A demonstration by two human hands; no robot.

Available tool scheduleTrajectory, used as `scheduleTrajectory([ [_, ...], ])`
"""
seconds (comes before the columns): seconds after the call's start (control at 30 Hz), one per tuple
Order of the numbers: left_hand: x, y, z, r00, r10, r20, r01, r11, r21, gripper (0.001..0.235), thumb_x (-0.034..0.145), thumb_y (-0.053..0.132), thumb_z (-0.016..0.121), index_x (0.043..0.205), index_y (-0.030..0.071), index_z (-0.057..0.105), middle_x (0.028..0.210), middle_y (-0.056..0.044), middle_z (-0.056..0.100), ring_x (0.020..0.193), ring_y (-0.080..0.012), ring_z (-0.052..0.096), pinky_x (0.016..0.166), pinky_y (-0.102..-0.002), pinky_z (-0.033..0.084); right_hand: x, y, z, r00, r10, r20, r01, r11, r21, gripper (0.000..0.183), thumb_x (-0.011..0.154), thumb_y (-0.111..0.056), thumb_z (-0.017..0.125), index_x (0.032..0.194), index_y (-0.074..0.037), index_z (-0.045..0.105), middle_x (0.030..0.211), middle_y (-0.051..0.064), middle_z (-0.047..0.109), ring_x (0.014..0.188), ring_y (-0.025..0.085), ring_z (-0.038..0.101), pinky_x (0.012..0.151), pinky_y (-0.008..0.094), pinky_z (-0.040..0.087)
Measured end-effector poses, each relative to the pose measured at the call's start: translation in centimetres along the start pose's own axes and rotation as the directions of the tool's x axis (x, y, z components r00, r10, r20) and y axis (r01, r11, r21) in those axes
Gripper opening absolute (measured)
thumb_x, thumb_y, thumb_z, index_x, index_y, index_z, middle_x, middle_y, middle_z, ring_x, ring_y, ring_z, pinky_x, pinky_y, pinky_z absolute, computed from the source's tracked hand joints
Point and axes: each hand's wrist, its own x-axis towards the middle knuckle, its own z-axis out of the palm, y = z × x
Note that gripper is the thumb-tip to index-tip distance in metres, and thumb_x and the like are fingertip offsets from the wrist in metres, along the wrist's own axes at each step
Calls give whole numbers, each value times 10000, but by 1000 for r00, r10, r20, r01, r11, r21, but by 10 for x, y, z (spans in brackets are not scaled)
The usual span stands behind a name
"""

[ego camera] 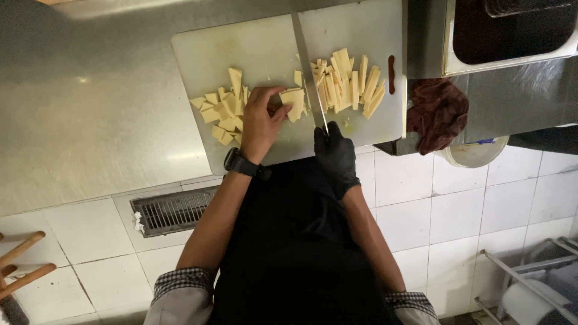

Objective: The person cuts a block of cheese into slices and then into smaller cubes on a white cutting board. They use a large knife to perform the cuts and gather the pieces together on the board.

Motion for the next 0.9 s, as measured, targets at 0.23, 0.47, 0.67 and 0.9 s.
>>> scheduleTrajectory([
  [0.23, -2, -5, -2, 998, -67, -17, 66, 996, -59, 232, 861, 58, 674, 1057, -7, 568, 865, -165, 550, 672, -281, 664, 551, -316, 581, -12, -21, 7, 998, -63, -30, 57, 983, -176, 402, 913, -368, 468, 1089, -28, 589, 640, 265, 615, 681, 432, 643, 571, 556, 506],
  [0.47, 0, -8, 0, 991, -131, 15, 131, 980, -153, 289, 912, 69, 606, 1156, -27, 484, 825, -211, 573, 651, -239, 650, 531, -317, 607, 14, -1, 12, 983, 72, 171, -51, 991, -120, 488, 905, -408, 477, 1193, -26, 574, 845, 256, 660, 865, 423, 640, 692, 544, 522],
  [0.67, -1, -7, 0, 988, -155, 24, 157, 970, -184, 265, 886, 50, 627, 1128, -16, 542, 817, -193, 584, 636, -213, 663, 518, -284, 614, -8, -50, -33, 991, 45, 124, -20, 981, -195, 460, 910, -409, 478, 1163, -35, 565, 810, 224, 669, 848, 397, 651, 690, 553, 517],
  [0.9, -2, -15, 3, 990, -139, 20, 140, 970, -196, 251, 894, 68, 625, 1112, -23, 541, 819, -204, 583, 642, -225, 656, 520, -300, 610, 7, -7, 26, 991, 52, 122, -18, 965, -260, 416, 939, -373, 432, 1125, -20, 552, 718, 292, 632, 763, 453, 650, 616, 555, 521],
])
